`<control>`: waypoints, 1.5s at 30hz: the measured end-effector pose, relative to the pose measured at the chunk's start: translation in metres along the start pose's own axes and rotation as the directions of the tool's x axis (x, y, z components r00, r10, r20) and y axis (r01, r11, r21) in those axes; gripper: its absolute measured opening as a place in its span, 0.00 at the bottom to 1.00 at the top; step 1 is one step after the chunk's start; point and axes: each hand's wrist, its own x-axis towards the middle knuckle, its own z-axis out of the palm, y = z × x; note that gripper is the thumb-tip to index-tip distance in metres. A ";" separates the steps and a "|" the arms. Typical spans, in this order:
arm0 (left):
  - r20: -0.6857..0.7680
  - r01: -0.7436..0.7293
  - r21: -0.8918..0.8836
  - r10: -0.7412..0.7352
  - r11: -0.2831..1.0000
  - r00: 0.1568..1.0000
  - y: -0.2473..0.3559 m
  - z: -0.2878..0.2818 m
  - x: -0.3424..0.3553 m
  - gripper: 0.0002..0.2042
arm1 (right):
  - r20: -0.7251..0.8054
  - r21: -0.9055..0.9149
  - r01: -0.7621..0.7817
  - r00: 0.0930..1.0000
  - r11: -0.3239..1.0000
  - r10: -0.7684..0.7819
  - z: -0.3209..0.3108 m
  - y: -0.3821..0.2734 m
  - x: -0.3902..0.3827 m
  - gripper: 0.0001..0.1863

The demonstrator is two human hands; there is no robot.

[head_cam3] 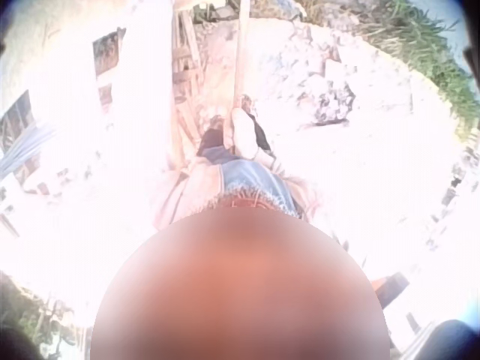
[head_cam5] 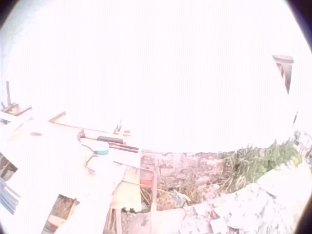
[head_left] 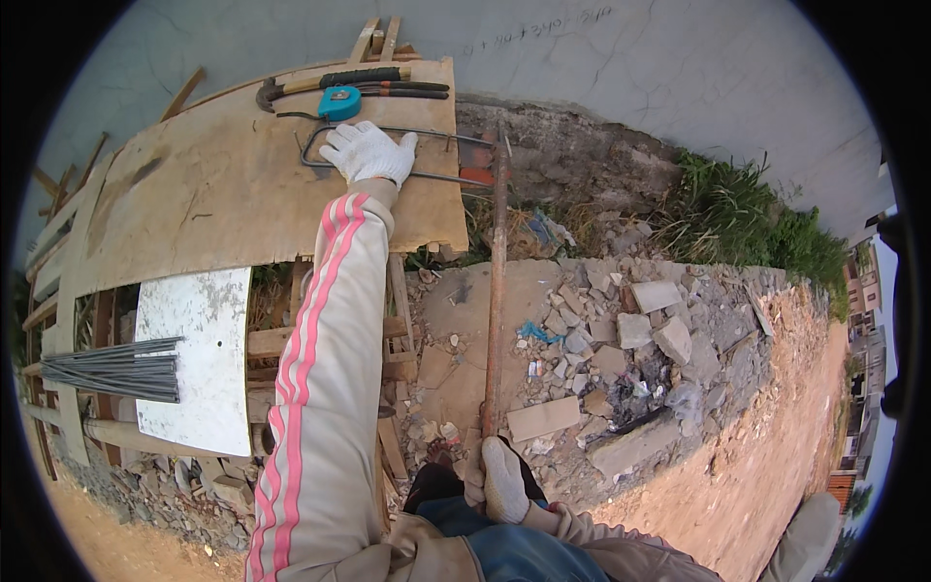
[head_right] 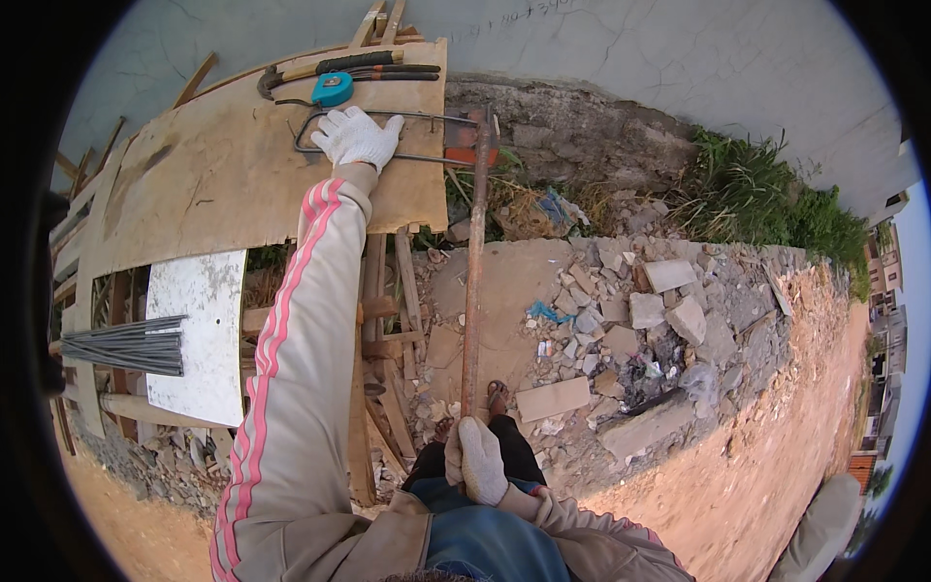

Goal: The person repeatedly bends thin metal rods into U-shaped forms using a long metal bar as a lever against a wooden workbench. The person positions each rod, applies force with the bar, and then removes the bent piece to repeat the process.

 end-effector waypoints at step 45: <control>-0.441 0.313 -0.171 -0.357 0.934 0.824 -0.032 0.002 0.003 0.25 | 0.243 -0.828 0.476 0.780 0.296 -0.576 -0.156 -0.309 0.142 0.18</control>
